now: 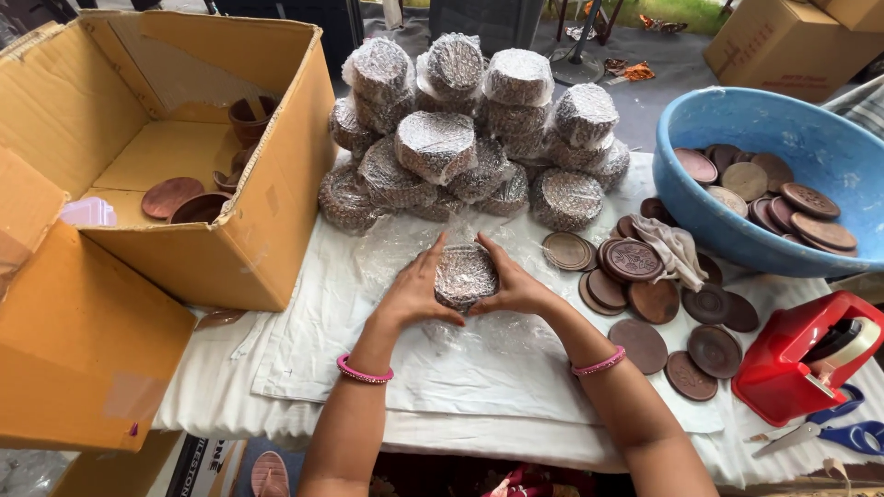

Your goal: The person wipes wooden coasters with a cloth and wraps them individually in bubble wrap.

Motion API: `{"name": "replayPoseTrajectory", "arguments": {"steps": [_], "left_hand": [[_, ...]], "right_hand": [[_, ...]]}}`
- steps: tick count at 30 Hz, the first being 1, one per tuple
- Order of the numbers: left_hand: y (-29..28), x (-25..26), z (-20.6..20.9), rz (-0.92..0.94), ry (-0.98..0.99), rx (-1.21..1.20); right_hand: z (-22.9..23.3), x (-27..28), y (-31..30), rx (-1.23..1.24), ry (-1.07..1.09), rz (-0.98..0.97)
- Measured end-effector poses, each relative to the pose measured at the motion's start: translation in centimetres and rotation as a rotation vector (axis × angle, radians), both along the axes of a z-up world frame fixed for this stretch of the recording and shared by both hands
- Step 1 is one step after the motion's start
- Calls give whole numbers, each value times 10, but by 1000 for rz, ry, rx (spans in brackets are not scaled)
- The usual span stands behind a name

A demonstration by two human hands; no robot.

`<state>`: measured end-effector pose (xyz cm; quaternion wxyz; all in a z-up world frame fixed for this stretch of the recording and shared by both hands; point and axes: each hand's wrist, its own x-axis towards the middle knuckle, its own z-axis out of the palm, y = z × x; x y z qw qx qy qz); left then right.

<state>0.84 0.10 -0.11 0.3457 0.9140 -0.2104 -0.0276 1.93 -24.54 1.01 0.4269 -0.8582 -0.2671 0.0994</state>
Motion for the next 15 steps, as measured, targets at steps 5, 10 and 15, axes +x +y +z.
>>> {"name": "replayPoseTrajectory", "arguments": {"steps": [5, 10, 15], "left_hand": [[4, -3, 6, 82, 33, 76], [3, -6, 9, 75, -65, 118], [7, -1, 10, 148, -116, -157]], "right_hand": [[15, -9, 5, -157, -1, -20], [12, -12, 3, -121, -29, -51], [13, -14, 0, 200, -193, -41]]}}
